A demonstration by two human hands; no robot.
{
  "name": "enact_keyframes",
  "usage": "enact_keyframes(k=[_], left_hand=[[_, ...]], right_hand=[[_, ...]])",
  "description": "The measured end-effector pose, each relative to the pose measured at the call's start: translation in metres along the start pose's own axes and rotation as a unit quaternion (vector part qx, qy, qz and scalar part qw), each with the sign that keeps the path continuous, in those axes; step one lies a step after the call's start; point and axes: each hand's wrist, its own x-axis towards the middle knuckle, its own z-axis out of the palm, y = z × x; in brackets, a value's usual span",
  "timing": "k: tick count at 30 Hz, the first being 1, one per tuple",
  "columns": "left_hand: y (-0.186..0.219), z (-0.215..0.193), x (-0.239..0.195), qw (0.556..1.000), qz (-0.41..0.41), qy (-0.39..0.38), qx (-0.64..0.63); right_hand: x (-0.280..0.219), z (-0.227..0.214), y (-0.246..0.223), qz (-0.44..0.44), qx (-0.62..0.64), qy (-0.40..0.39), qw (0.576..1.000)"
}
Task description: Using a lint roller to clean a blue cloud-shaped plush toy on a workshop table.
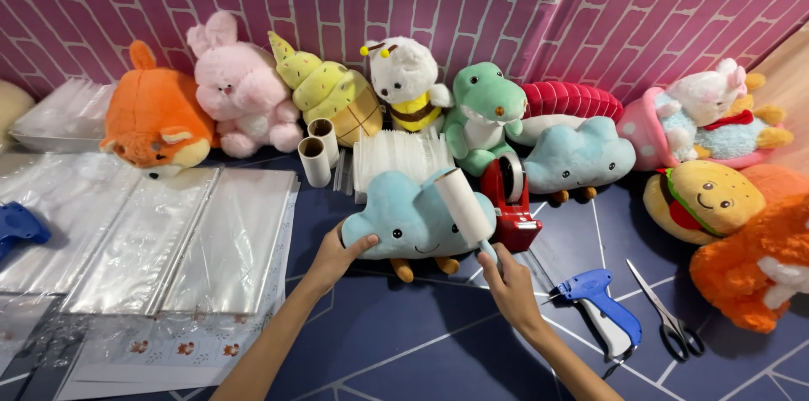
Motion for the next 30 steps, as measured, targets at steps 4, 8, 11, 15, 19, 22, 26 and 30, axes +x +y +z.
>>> enact_keyframes(k=[4, 8, 11, 15, 19, 22, 26, 30], left_hand=[[-0.002, 0.001, -0.005, 1.0, -0.005, 0.024, 0.016], [-0.001, -0.001, -0.003, 1.0, 0.008, 0.024, 0.013], [-0.016, -0.001, -0.003, 0.999, 0.048, 0.019, 0.016], [-0.023, -0.002, 0.002, 0.995, 0.099, 0.015, 0.014], [-0.025, -0.003, 0.001, 0.995, 0.099, 0.016, 0.015], [-0.021, -0.002, 0.002, 0.994, 0.104, 0.013, 0.009], [-0.018, -0.005, 0.005, 0.996, 0.09, 0.011, 0.016], [-0.016, -0.003, 0.002, 0.997, 0.081, 0.006, 0.014]], right_hand=[[-0.009, 0.023, 0.006, -0.029, -0.013, -0.014, 0.999], [-0.016, 0.037, 0.001, -0.076, -0.091, -0.056, 0.991], [-0.015, 0.034, -0.006, -0.059, -0.092, -0.022, 0.994], [0.014, 0.016, 0.023, -0.018, -0.094, 0.067, 0.993], [0.017, 0.02, 0.047, 0.01, -0.051, 0.072, 0.996], [-0.003, 0.033, 0.024, -0.014, -0.072, 0.049, 0.996], [-0.022, 0.048, -0.007, -0.078, -0.126, -0.018, 0.989], [-0.015, 0.05, 0.024, -0.086, -0.167, -0.011, 0.982]])
